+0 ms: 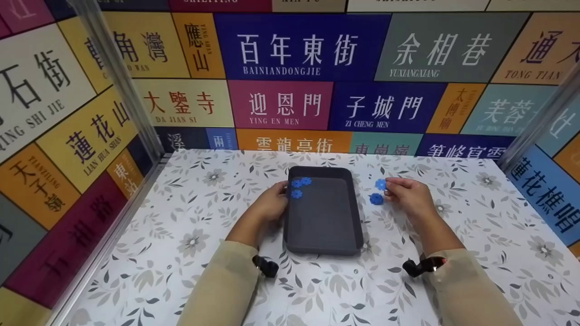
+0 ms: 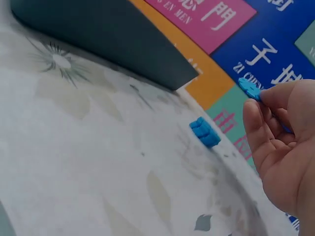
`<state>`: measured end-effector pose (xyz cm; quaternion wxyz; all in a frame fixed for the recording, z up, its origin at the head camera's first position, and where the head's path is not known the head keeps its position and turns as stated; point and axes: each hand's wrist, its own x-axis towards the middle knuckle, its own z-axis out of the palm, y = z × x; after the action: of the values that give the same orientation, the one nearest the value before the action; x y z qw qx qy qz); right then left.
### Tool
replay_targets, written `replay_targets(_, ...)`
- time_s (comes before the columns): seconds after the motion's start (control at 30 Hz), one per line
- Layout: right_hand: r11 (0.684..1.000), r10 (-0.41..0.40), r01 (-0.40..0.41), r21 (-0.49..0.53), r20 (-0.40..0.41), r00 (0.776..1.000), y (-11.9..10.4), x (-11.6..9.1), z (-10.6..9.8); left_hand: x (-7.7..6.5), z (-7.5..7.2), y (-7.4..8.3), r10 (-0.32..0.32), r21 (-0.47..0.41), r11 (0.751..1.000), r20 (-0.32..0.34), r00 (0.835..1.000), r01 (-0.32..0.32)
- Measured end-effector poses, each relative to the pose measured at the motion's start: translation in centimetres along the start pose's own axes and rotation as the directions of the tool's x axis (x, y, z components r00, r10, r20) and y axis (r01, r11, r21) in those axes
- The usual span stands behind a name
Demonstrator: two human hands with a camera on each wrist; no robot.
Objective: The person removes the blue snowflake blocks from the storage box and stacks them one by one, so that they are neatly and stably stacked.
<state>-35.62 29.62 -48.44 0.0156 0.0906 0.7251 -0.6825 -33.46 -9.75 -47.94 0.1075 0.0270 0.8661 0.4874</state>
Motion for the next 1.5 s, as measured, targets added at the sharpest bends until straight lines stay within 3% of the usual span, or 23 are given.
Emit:
replay_targets(0.37, 0.994, 0.029, -0.023, -0.104, 0.061, 0.998, 2.0, 1.4, -0.4, 0.1, 0.0, -0.1, 0.014, -0.041, 0.999, -0.014, 1.0, -0.015)
replay_targets(0.83, 0.958, 0.02, -0.012, -0.285, 0.027, 0.999, 2.6, 1.5, 0.0, 0.1, 0.0, 0.1, -0.028, -0.048, 0.998, -0.01, 1.0, 0.027)
replay_targets(1.0, 0.955, 0.006, 0.005, -0.296, 0.036, 0.999, 2.7, 1.5, -0.1, 0.1, 0.1, 0.0, -0.024, -0.04, 0.999, -0.013, 1.0, 0.024)
replay_targets(1.3, 0.942, 0.024, -0.016, -0.336, 0.021, 0.999, 2.6, 1.4, -0.2, -0.2, -0.1, 0.0, 0.062, 0.027, 0.998, -0.013, 0.998, -0.061)
replay_targets(1.5, 0.963, 0.003, 0.0, -0.27, 0.01, 1.0, 2.5, 1.3, -0.2, -0.1, 0.1, 0.1, 0.026, 0.007, 1.0, -0.023, 0.999, -0.026)
